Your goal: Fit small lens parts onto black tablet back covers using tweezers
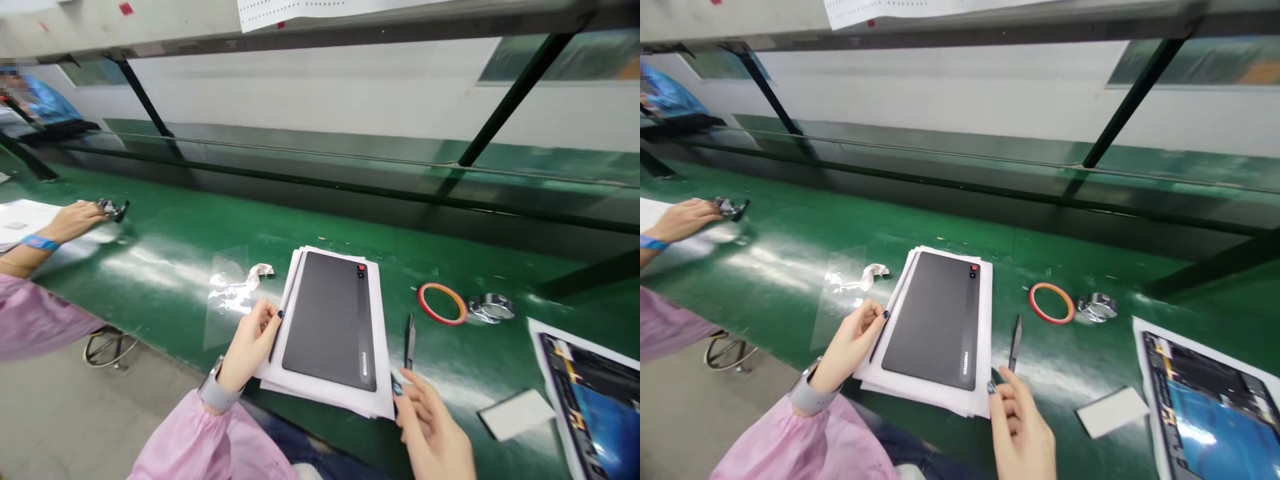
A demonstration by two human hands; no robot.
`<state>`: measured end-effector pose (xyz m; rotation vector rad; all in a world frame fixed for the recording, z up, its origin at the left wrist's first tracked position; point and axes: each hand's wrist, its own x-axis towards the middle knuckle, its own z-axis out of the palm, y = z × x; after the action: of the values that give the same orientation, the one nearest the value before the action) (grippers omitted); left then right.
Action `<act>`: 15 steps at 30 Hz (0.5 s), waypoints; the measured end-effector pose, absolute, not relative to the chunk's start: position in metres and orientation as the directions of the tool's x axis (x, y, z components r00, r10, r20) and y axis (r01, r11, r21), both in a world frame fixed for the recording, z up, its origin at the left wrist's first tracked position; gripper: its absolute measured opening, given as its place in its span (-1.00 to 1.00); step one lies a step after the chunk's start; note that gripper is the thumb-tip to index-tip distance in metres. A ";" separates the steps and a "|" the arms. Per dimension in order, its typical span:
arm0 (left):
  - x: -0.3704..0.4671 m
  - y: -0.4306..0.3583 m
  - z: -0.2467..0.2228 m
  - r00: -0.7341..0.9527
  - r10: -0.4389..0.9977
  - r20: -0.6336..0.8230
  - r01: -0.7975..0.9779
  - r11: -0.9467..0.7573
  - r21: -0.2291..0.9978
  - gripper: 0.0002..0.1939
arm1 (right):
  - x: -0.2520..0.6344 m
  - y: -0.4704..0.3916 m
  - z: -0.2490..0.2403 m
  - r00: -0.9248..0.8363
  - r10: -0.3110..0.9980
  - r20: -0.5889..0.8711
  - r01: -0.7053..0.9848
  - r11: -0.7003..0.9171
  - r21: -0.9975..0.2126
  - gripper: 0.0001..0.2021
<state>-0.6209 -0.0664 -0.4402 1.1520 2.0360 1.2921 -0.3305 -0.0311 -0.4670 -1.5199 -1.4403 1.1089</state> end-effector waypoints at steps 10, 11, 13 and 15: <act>-0.605 -0.073 -0.447 -0.535 0.839 0.100 0.455 0.186 0.871 -0.94 | -0.339 -0.013 -0.470 -0.177 0.967 -0.182 0.296 -0.124 -0.947 -0.56; -0.604 -0.074 -0.448 -0.532 0.840 0.102 0.451 0.179 0.874 -0.94 | -0.339 -0.013 -0.468 -0.158 0.969 -0.191 0.244 -0.149 -0.958 -0.57; -0.602 -0.075 -0.449 -0.535 0.839 0.102 0.439 0.172 0.882 -0.92 | -0.342 -0.011 -0.461 -0.140 0.948 -0.285 0.096 -0.273 -0.957 -0.60; -0.603 -0.076 -0.451 -0.536 0.838 0.102 0.424 0.163 0.891 -0.89 | -0.348 -0.007 -0.452 -0.123 0.878 -0.462 -0.049 -0.470 -0.881 -0.55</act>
<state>-0.6026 -0.0762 -0.4511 1.1957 2.0294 1.3380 -0.3476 -0.0066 -0.4518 -1.4415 -0.9592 1.6806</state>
